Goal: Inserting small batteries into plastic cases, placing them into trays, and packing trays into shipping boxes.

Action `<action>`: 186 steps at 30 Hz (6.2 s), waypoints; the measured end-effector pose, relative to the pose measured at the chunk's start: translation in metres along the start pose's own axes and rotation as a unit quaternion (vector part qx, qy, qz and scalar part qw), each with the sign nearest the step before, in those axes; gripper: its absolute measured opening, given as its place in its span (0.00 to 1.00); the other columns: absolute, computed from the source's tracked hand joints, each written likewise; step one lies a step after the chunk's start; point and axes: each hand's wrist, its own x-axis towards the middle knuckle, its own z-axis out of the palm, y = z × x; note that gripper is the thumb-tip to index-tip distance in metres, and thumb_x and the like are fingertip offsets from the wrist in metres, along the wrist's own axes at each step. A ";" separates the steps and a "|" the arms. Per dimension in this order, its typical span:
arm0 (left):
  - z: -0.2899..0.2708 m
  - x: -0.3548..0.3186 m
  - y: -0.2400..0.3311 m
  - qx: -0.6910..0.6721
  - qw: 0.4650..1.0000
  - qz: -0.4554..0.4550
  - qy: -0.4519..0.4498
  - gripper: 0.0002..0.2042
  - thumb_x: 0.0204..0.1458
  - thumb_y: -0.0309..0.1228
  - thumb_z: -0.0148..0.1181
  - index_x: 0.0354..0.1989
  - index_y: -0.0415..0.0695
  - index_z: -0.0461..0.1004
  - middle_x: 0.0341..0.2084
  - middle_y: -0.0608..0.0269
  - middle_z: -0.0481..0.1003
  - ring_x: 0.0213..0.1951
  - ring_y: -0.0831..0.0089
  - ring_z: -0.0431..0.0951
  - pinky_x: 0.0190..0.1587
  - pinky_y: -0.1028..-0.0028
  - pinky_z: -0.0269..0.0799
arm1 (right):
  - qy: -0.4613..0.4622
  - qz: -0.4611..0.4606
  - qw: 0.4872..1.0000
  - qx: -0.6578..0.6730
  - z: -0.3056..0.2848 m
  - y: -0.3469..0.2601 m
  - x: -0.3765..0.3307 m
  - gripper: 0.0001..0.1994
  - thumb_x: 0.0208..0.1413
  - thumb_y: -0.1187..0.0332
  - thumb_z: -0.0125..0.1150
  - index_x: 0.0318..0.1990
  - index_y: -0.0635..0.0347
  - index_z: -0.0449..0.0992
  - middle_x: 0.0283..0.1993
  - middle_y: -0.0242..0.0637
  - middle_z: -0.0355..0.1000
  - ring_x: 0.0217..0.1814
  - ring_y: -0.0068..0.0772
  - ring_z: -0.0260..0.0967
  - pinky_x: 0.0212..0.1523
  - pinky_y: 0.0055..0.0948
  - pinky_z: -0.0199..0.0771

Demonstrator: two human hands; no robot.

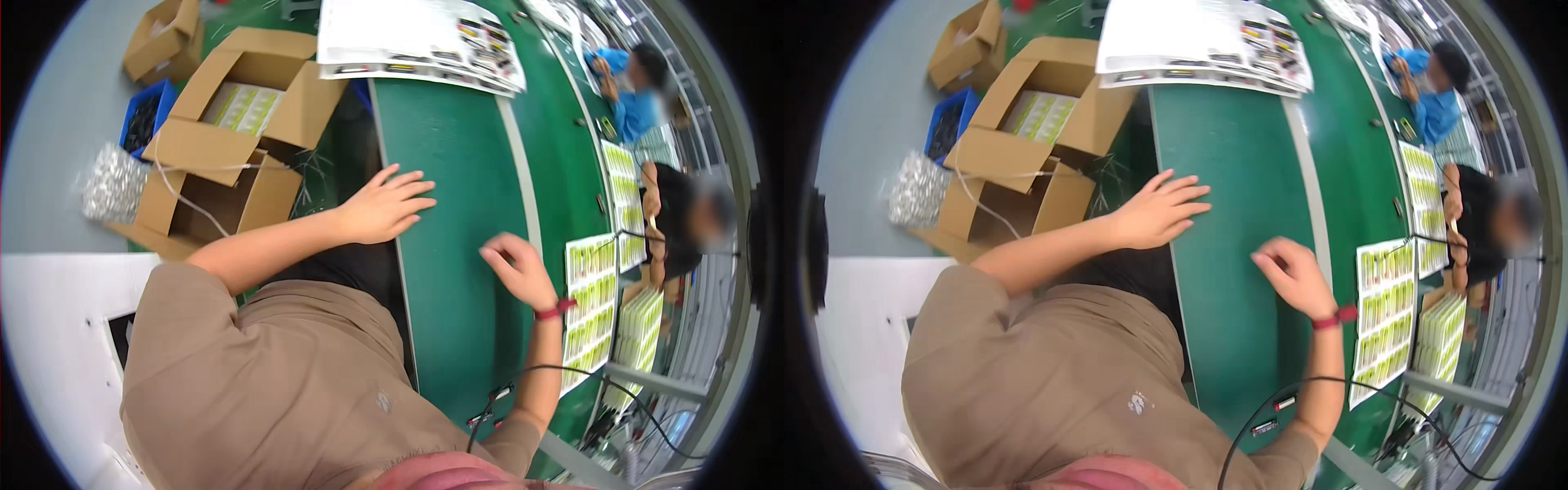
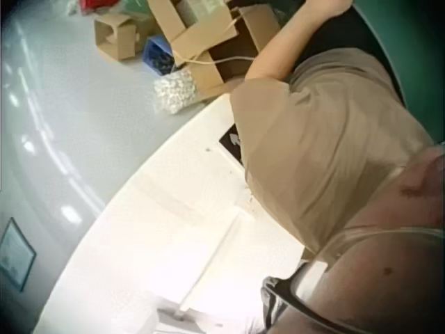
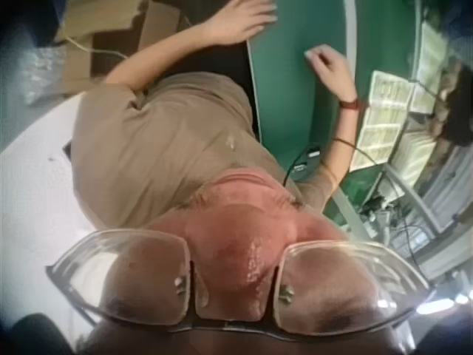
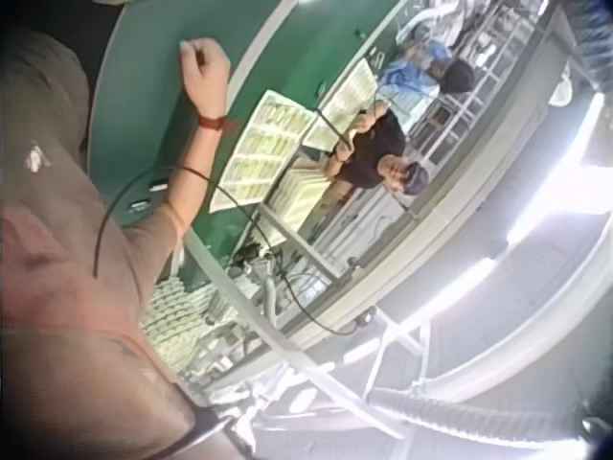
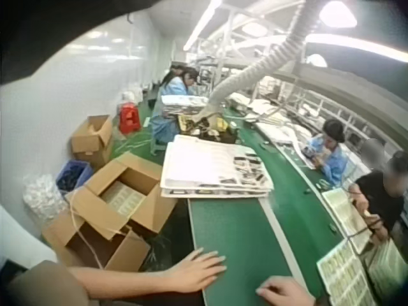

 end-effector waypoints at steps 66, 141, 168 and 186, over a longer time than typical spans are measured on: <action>-0.056 -0.239 -0.542 0.105 0.724 -0.677 -0.086 0.31 0.43 0.37 0.77 0.57 0.45 0.70 0.57 0.51 0.75 0.61 0.53 0.74 0.63 0.50 0.69 | -0.162 -0.183 0.951 -0.192 0.271 -0.126 0.400 0.15 0.54 0.69 0.65 0.49 0.61 0.78 0.48 0.43 0.74 0.47 0.49 0.75 0.47 0.44 0.78; -0.101 -0.346 -0.465 0.041 0.577 -0.816 -0.016 0.64 0.40 0.52 0.77 0.80 0.48 0.35 0.78 0.42 0.41 0.76 0.35 0.46 0.75 0.53 0.50 | -0.001 0.513 0.800 0.313 0.556 0.018 0.348 0.23 0.54 0.83 0.56 0.58 0.58 0.68 0.55 0.43 0.74 0.50 0.47 0.80 0.41 0.47 0.88; 0.037 -0.431 -0.323 -0.036 0.619 -0.694 0.365 0.32 0.55 0.28 0.60 0.69 0.35 0.59 0.66 0.39 0.62 0.69 0.45 0.61 0.72 0.54 0.53 | -0.177 0.079 0.979 -0.061 0.583 0.046 0.512 0.31 0.55 0.63 0.60 0.65 0.71 0.69 0.64 0.63 0.69 0.64 0.60 0.71 0.65 0.44 0.70; 0.180 -0.554 -0.406 -0.314 0.242 -0.838 0.375 0.39 0.62 0.54 0.54 0.74 0.39 0.57 0.67 0.48 0.65 0.62 0.50 0.70 0.67 0.56 0.64 | -0.227 0.279 0.933 -0.011 0.645 0.131 0.560 0.44 0.60 0.44 0.60 0.73 0.69 0.57 0.75 0.58 0.59 0.78 0.51 0.56 0.76 0.40 0.54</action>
